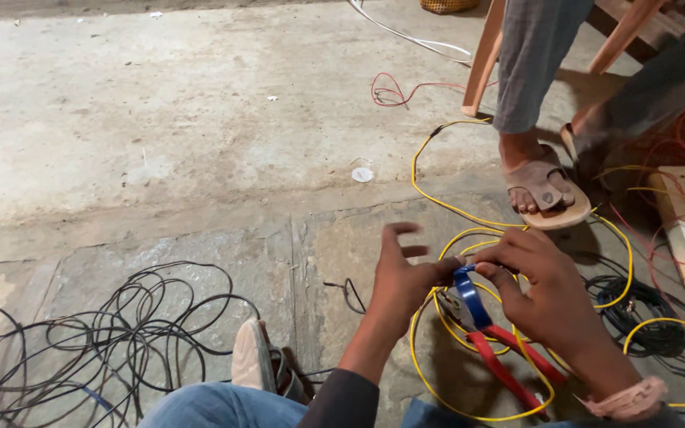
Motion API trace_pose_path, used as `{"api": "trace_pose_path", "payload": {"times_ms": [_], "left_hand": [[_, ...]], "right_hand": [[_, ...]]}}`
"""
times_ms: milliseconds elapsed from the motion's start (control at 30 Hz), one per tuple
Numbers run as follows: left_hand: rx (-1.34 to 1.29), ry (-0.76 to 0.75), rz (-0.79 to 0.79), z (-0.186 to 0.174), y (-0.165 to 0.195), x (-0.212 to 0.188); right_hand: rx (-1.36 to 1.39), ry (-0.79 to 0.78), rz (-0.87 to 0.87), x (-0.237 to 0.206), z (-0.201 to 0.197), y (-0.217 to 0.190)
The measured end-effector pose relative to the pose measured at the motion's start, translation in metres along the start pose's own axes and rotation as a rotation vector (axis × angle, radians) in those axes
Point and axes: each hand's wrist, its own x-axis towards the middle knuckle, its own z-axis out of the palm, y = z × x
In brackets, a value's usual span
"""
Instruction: The person strips the insulation from a yellow wire using pliers, twists the exposed strands, and wraps the connection with blue electrical tape. The work is performed on the floor among several other wires.
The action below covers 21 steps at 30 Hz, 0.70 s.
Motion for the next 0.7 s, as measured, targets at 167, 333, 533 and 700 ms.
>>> {"api": "trace_pose_path", "payload": {"times_ms": [167, 333, 533, 700], "left_hand": [[-0.076, -0.305, 0.184, 0.0, 0.008, -0.001], [-0.178, -0.563, 0.201, -0.01, 0.019, -0.015], [-0.001, -0.074, 0.077, 0.008, 0.0, -0.006], [-0.042, -0.012, -0.089, -0.006, -0.005, -0.002]], "right_hand": [[0.101, 0.031, 0.133, -0.001, -0.001, 0.006], [0.157, -0.049, 0.089, 0.003, 0.0, 0.014], [0.126, -0.112, 0.127, -0.002, 0.003, 0.003], [0.099, -0.049, -0.027, 0.0, 0.007, -0.011]]}}
